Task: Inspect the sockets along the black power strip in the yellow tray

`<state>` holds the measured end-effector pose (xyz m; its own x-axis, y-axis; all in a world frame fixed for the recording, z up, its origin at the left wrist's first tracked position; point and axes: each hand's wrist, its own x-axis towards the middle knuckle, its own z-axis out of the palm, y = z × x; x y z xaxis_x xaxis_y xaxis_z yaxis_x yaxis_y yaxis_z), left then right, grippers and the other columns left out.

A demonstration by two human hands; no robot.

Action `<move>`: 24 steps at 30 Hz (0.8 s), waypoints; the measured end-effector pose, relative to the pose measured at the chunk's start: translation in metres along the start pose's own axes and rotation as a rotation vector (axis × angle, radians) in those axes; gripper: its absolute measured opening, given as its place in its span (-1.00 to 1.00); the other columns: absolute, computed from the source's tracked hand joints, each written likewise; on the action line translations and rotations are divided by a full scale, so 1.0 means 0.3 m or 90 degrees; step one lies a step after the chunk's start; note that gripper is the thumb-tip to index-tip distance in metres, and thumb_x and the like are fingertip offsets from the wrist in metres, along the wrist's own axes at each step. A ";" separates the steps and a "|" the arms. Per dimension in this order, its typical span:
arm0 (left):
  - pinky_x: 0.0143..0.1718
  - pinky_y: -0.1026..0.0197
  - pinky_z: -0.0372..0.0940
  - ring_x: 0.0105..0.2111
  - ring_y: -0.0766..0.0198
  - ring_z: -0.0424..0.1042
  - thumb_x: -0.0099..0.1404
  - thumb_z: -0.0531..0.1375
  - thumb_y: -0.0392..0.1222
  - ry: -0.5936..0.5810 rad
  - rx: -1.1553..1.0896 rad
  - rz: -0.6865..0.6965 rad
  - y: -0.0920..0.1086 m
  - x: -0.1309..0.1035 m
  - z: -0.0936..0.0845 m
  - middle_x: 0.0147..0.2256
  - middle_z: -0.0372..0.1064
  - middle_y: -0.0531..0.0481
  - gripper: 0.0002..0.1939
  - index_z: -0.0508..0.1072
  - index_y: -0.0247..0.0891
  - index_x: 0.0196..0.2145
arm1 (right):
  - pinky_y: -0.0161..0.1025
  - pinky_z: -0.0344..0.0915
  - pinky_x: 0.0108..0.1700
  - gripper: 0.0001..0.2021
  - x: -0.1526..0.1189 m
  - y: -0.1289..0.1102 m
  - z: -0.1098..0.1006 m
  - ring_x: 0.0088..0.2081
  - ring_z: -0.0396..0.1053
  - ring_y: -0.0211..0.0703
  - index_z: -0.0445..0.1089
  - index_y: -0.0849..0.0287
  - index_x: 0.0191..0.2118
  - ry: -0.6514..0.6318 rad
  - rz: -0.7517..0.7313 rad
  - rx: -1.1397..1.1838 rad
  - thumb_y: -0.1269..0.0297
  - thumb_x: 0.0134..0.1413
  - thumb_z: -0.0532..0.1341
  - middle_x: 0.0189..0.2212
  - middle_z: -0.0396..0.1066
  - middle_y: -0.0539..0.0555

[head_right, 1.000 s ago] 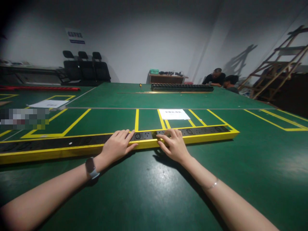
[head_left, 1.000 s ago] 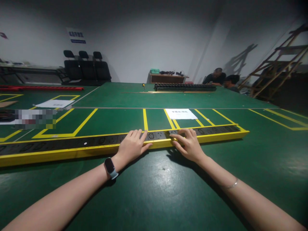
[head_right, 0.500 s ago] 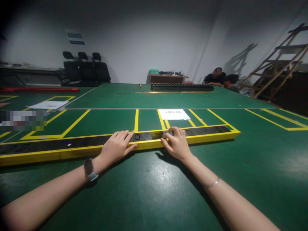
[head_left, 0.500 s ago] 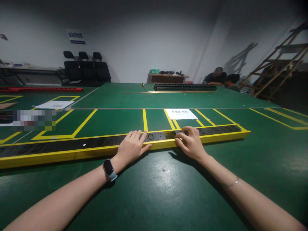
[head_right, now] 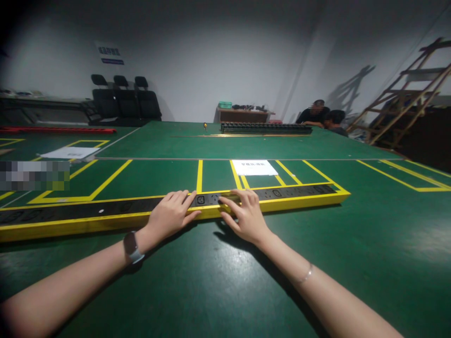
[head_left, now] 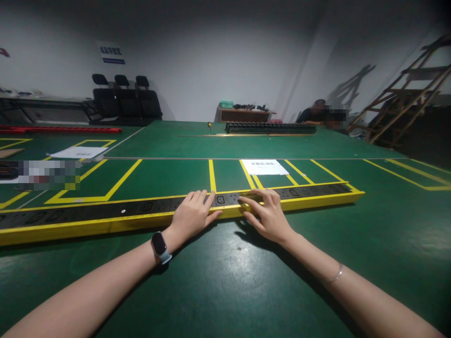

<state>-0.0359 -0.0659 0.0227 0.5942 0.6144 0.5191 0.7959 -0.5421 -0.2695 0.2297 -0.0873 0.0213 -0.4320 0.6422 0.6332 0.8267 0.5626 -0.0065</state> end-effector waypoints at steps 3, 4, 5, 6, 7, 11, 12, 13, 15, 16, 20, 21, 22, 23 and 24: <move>-0.09 0.01 0.24 -0.06 -0.04 0.38 0.40 -0.05 0.13 -0.001 0.002 -0.001 0.001 -0.002 0.001 -0.06 0.41 -0.33 -0.40 0.34 -0.42 0.13 | 0.20 0.00 0.24 -0.59 0.010 -0.049 0.005 0.15 0.07 0.11 0.35 -0.03 0.17 -0.025 -0.037 0.018 0.10 0.22 0.16 0.12 0.16 0.19; -0.08 0.01 0.24 -0.05 -0.04 0.38 0.40 -0.05 0.13 -0.003 0.003 -0.002 0.001 -0.003 0.002 -0.06 0.41 -0.33 -0.40 0.34 -0.42 0.14 | 0.19 0.00 0.25 -0.61 0.013 -0.052 0.009 0.15 0.08 0.10 0.36 -0.03 0.15 -0.024 -0.031 0.024 0.10 0.23 0.16 0.13 0.16 0.19; -0.08 0.01 0.24 -0.06 -0.04 0.38 0.40 -0.05 0.13 -0.004 0.003 -0.002 0.002 -0.003 0.002 -0.06 0.41 -0.33 -0.40 0.34 -0.42 0.13 | 0.18 0.00 0.25 -0.63 0.016 -0.051 0.012 0.15 0.09 0.08 0.38 -0.04 0.13 -0.022 -0.022 0.030 0.12 0.24 0.15 0.12 0.17 0.18; -0.08 0.01 0.24 -0.06 -0.04 0.38 0.40 -0.05 0.14 -0.005 0.004 -0.002 0.002 -0.003 0.001 -0.07 0.41 -0.33 -0.40 0.34 -0.42 0.13 | 0.18 0.01 0.25 -0.65 0.019 -0.047 0.016 0.14 0.11 0.07 0.40 -0.05 0.11 -0.019 -0.014 0.036 0.14 0.25 0.14 0.12 0.17 0.17; -0.08 0.01 0.24 -0.06 -0.03 0.38 0.40 -0.05 0.14 -0.007 0.004 -0.002 0.002 -0.003 0.001 -0.07 0.41 -0.33 -0.39 0.34 -0.42 0.13 | 0.17 0.02 0.25 -0.67 0.021 -0.041 0.019 0.13 0.12 0.05 0.42 -0.06 0.09 -0.015 -0.009 0.040 0.15 0.25 0.14 0.11 0.18 0.17; -0.07 0.02 0.24 -0.05 -0.03 0.38 0.40 -0.06 0.15 -0.011 0.008 -0.004 0.002 -0.003 0.001 -0.07 0.41 -0.32 -0.39 0.34 -0.42 0.13 | 0.17 0.02 0.25 -0.73 0.033 -0.023 0.030 0.11 0.16 0.03 0.47 -0.05 0.02 0.005 -0.021 0.049 0.17 0.25 0.15 0.08 0.24 0.14; -0.07 0.02 0.24 -0.05 -0.03 0.38 0.40 -0.06 0.15 -0.011 0.009 -0.004 0.001 -0.002 0.001 -0.06 0.41 -0.32 -0.39 0.34 -0.42 0.13 | 0.17 0.03 0.25 -0.74 0.036 -0.020 0.032 0.10 0.17 0.03 0.49 -0.05 -0.01 0.011 -0.024 0.048 0.18 0.24 0.16 0.07 0.25 0.14; -0.07 0.02 0.24 -0.05 -0.02 0.38 0.40 -0.06 0.15 -0.010 0.008 -0.004 0.001 -0.002 0.002 -0.06 0.41 -0.32 -0.39 0.34 -0.42 0.13 | 0.18 0.03 0.25 -0.76 0.038 -0.016 0.032 0.10 0.17 0.02 0.50 -0.05 -0.04 0.017 -0.026 0.047 0.19 0.24 0.16 0.06 0.26 0.13; -0.07 0.02 0.24 -0.04 -0.02 0.38 0.40 -0.06 0.15 -0.010 0.005 -0.003 0.000 -0.002 0.002 -0.06 0.41 -0.32 -0.39 0.34 -0.42 0.13 | 0.17 0.03 0.26 -0.79 0.040 -0.004 0.029 0.09 0.18 0.02 0.52 -0.04 -0.08 0.032 -0.029 0.042 0.21 0.23 0.17 0.05 0.28 0.13; -0.07 0.02 0.24 -0.04 -0.02 0.38 0.40 -0.05 0.14 -0.010 0.002 -0.003 0.000 -0.002 0.001 -0.06 0.41 -0.32 -0.39 0.34 -0.41 0.13 | 0.17 0.03 0.26 -0.80 0.041 0.004 0.027 0.09 0.19 0.02 0.52 -0.03 -0.10 0.040 -0.029 0.038 0.21 0.23 0.18 0.05 0.29 0.13; -0.07 0.02 0.24 -0.05 -0.01 0.38 0.40 -0.06 0.14 -0.015 -0.001 -0.010 0.002 0.000 -0.005 -0.08 0.41 -0.30 -0.40 0.34 -0.40 0.13 | 0.17 0.06 0.26 -0.82 0.033 0.033 0.019 0.07 0.20 0.01 0.53 0.03 -0.18 0.069 -0.018 0.020 0.25 0.23 0.17 0.00 0.31 0.13; -0.07 0.02 0.24 -0.06 -0.01 0.39 0.40 -0.06 0.15 -0.017 0.000 -0.012 0.002 0.001 -0.006 -0.08 0.41 -0.30 -0.39 0.34 -0.40 0.13 | 0.16 0.06 0.26 -0.83 0.030 0.036 0.019 0.07 0.20 0.01 0.52 0.05 -0.18 0.073 -0.017 0.017 0.26 0.23 0.17 0.00 0.31 0.14; -0.07 0.02 0.24 -0.06 -0.01 0.39 0.41 -0.07 0.15 -0.018 0.002 -0.013 0.003 0.001 -0.007 -0.08 0.41 -0.29 -0.39 0.34 -0.40 0.14 | 0.16 0.07 0.26 -0.82 0.026 0.037 0.020 0.07 0.20 0.01 0.52 0.06 -0.17 0.072 -0.019 0.014 0.25 0.22 0.17 -0.01 0.31 0.15; -0.07 0.02 0.24 -0.06 -0.01 0.39 0.41 -0.07 0.15 -0.018 0.004 -0.012 0.004 0.001 -0.008 -0.08 0.41 -0.29 -0.39 0.34 -0.40 0.14 | 0.16 0.06 0.27 -0.81 0.022 0.035 0.022 0.07 0.20 0.01 0.51 0.07 -0.13 0.067 -0.022 0.010 0.23 0.22 0.18 0.00 0.30 0.16; -0.07 0.02 0.24 -0.05 -0.01 0.38 0.41 -0.08 0.15 -0.017 0.006 -0.011 0.004 0.000 -0.008 -0.07 0.41 -0.30 -0.39 0.34 -0.40 0.14 | 0.17 0.05 0.27 -0.78 0.019 0.030 0.025 0.08 0.19 0.02 0.49 0.07 -0.07 0.057 -0.027 0.005 0.22 0.21 0.19 0.01 0.29 0.16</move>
<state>-0.0350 -0.0678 0.0242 0.5831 0.6392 0.5014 0.8072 -0.5259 -0.2682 0.2320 -0.0747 0.0192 -0.4324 0.5689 0.6995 0.8053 0.5927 0.0157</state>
